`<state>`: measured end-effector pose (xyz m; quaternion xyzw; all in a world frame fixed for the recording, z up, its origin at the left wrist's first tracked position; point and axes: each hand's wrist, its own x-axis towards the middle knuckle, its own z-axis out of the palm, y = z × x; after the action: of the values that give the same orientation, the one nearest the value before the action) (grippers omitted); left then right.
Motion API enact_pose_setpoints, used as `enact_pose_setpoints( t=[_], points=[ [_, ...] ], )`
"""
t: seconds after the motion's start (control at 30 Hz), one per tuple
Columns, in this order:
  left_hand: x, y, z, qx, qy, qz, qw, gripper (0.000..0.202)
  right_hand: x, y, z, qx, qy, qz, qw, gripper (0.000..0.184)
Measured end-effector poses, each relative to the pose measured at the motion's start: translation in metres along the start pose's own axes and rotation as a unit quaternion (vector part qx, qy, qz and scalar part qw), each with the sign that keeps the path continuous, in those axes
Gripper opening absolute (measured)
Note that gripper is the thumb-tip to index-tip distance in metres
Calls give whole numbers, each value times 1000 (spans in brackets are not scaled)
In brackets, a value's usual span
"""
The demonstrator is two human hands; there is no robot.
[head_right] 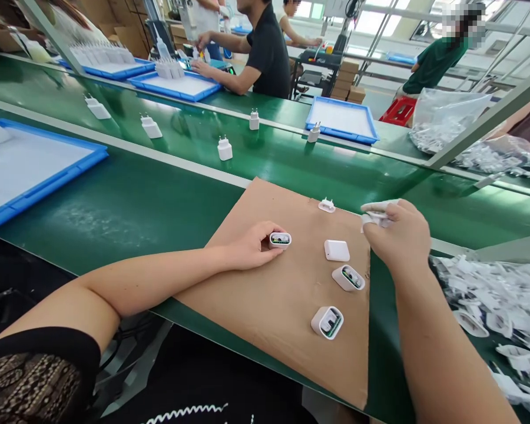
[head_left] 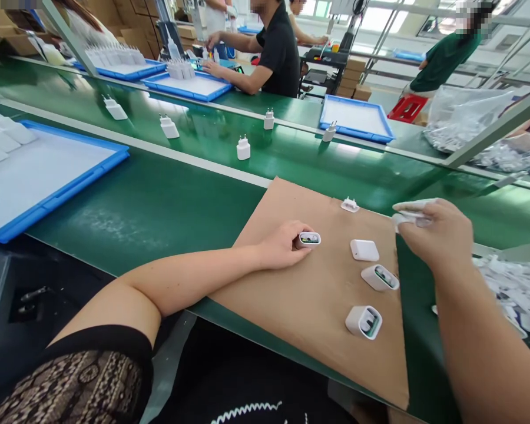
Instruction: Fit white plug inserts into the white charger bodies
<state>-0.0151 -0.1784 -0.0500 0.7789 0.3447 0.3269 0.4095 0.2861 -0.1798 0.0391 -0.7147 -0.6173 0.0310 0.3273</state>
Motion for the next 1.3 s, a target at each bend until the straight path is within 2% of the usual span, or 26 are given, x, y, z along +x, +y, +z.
enact_pose_setpoints(
  t=[0.07,0.2,0.37,0.5,0.67,0.83,0.9,1.0,1.07,1.17,1.23,1.3],
  points=[
    [0,0,0,-4,0,-2,1000,30,9,-2,5,-99,-29,-19,994,38],
    [1,-1,0,-13,1,-11,1000,32,37,-18,21,-146,-151,44,977,32],
    [2,-1,0,-12,3,-3,1000,32,75,-33,47,-200,-190,122,954,18],
    [3,-2,-1,-12,-2,-13,1000,34,89,-29,68,-185,-254,176,933,17],
    [4,-3,-2,-29,-8,-18,999,31,79,-25,81,-148,-270,160,938,32],
    [4,-2,-2,-21,-6,-15,1000,28,50,-47,78,-147,-271,94,947,35],
    [3,-3,-2,-29,3,-16,999,35,41,-55,75,-147,-269,70,949,37],
    [1,-5,-3,-40,-18,2,999,61,36,-57,69,-151,-261,50,952,34],
    [0,-6,-3,-37,-43,28,998,66,37,-54,68,-131,-284,71,947,28],
    [0,-4,-3,-21,-45,51,997,52,41,-48,71,-79,-327,115,935,23],
    [0,0,-4,-10,-33,35,999,50,42,-47,75,-57,-333,130,932,26],
    [0,3,-8,0,-32,10,999,63,43,-49,80,-38,-332,137,932,31]
  ],
)
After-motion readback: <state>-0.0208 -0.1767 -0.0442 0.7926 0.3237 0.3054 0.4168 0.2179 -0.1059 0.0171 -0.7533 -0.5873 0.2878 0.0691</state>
